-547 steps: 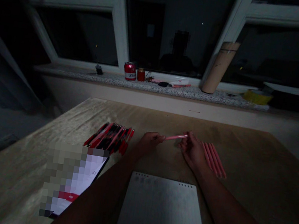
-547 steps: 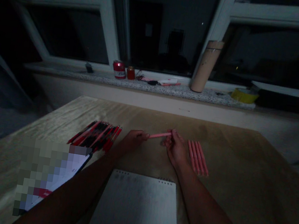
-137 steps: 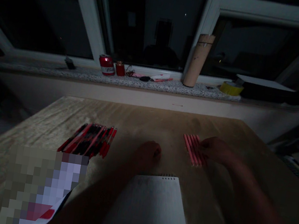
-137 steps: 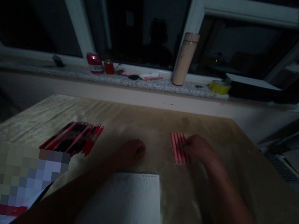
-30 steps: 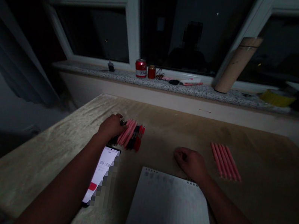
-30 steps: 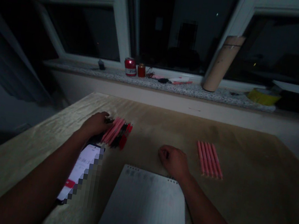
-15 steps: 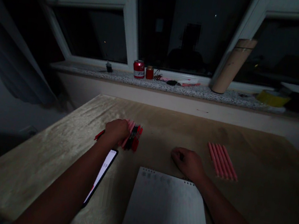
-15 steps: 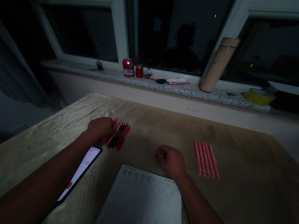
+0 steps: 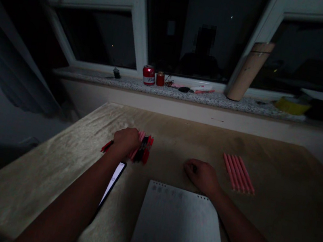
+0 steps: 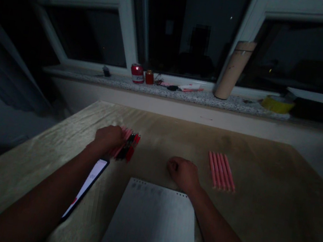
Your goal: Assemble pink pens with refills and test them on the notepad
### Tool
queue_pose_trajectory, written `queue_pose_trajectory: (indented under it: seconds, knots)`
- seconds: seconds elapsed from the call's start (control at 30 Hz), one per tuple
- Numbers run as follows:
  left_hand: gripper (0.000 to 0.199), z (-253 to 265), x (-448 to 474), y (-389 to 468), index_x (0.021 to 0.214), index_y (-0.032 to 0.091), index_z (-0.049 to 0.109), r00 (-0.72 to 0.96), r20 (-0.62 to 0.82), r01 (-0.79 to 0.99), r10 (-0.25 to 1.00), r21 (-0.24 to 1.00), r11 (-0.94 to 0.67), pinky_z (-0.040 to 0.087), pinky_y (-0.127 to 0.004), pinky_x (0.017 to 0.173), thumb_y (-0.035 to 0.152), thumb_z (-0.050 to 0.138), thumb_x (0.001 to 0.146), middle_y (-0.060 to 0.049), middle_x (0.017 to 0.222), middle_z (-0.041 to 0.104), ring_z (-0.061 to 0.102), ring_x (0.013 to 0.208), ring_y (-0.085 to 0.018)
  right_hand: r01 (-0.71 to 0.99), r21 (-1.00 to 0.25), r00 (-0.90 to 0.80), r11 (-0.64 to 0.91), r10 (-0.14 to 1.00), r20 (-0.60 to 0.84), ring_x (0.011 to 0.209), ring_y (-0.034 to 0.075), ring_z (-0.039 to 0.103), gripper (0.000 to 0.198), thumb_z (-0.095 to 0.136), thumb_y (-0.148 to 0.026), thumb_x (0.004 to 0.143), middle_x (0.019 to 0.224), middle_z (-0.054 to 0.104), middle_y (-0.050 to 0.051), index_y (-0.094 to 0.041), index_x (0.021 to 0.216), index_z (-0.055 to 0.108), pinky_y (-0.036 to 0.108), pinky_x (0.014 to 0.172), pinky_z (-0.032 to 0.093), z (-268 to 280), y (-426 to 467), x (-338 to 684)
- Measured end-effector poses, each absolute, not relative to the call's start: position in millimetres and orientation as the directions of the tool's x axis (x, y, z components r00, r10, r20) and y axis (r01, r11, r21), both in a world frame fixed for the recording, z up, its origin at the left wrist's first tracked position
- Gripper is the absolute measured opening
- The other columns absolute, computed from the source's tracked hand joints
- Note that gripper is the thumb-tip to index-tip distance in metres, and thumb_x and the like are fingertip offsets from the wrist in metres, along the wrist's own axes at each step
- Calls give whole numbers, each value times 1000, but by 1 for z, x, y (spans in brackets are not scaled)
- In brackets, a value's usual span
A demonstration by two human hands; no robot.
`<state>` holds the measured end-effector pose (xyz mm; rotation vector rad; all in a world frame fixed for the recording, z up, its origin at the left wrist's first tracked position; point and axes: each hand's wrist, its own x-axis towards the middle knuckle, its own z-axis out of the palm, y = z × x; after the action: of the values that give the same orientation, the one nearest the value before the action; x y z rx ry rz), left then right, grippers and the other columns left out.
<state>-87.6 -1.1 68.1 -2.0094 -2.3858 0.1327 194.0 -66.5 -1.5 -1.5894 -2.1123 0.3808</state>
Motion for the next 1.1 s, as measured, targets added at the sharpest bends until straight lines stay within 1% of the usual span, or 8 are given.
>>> queue_pose_trajectory:
  seconds: [0.17, 0.33, 0.47, 0.63, 0.8, 0.9, 0.97, 1.1]
  knots:
    - [37, 66, -90, 0, 99, 18, 65, -160, -85, 985, 983, -72, 154, 49, -36, 70, 39, 53, 71, -17, 94, 68, 64, 87, -30, 827, -482, -223, 290, 956, 193, 65, 15, 60, 23, 47, -33, 81, 72, 67, 1, -23, 84, 68, 24, 58, 35, -1, -67, 194]
    - [40, 65, -87, -2, 102, 18, 63, -153, -70, 988, 986, -48, 150, 49, -37, 71, 42, 49, 73, -17, 97, 67, 64, 89, -30, 823, -489, -221, 289, 956, 194, 64, 15, 60, 23, 47, -32, 81, 73, 67, 1, -23, 83, 67, 24, 57, 35, 0, -67, 193]
    - [42, 66, -81, -4, 103, 17, 63, -148, -96, 988, 984, -63, 142, 49, -36, 73, 43, 53, 71, -16, 96, 67, 64, 91, -30, 826, -486, -217, 287, 956, 196, 64, 15, 60, 23, 47, -32, 81, 73, 67, 1, -23, 84, 68, 24, 57, 35, 0, -68, 194]
    - [40, 66, -75, -5, 100, 16, 63, -95, -66, 992, 993, -85, 90, 49, -35, 75, 43, 54, 72, -17, 97, 67, 63, 91, -29, 821, -489, -225, 294, 954, 196, 65, 15, 60, 24, 46, -34, 82, 72, 67, 2, -23, 84, 67, 24, 58, 35, -1, -67, 195]
    - [38, 65, -72, -7, 102, 17, 63, -26, -78, 997, 997, -73, 21, 47, -34, 80, 40, 56, 72, -17, 103, 65, 61, 98, -28, 822, -490, -231, 292, 956, 182, 64, 15, 60, 23, 47, -33, 82, 71, 67, 1, -23, 84, 67, 24, 57, 35, -1, -66, 194]
    - [38, 65, -71, -8, 102, 17, 63, -26, -87, 998, 996, -55, 21, 46, -34, 83, 39, 57, 72, -16, 104, 65, 60, 101, -27, 825, -488, -220, 284, 958, 185, 66, 15, 60, 24, 46, -33, 82, 73, 68, 1, -23, 85, 68, 24, 58, 35, 1, -67, 194]
    - [37, 66, -70, -8, 101, 17, 63, -53, -88, 998, 995, -40, 50, 47, -33, 81, 39, 56, 72, -16, 103, 65, 61, 98, -27, 826, -485, -219, 287, 957, 192, 66, 16, 61, 24, 46, -34, 82, 73, 68, 2, -23, 84, 68, 24, 59, 36, 1, -67, 194]
    - [38, 73, -65, -8, 96, 15, 65, -105, -85, 994, 991, -22, 104, 49, -35, 71, 42, 57, 69, -17, 96, 67, 64, 89, -30, 825, -481, -228, 296, 954, 196, 65, 16, 60, 23, 46, -33, 82, 72, 67, 2, -23, 83, 67, 24, 58, 35, 1, -67, 194]
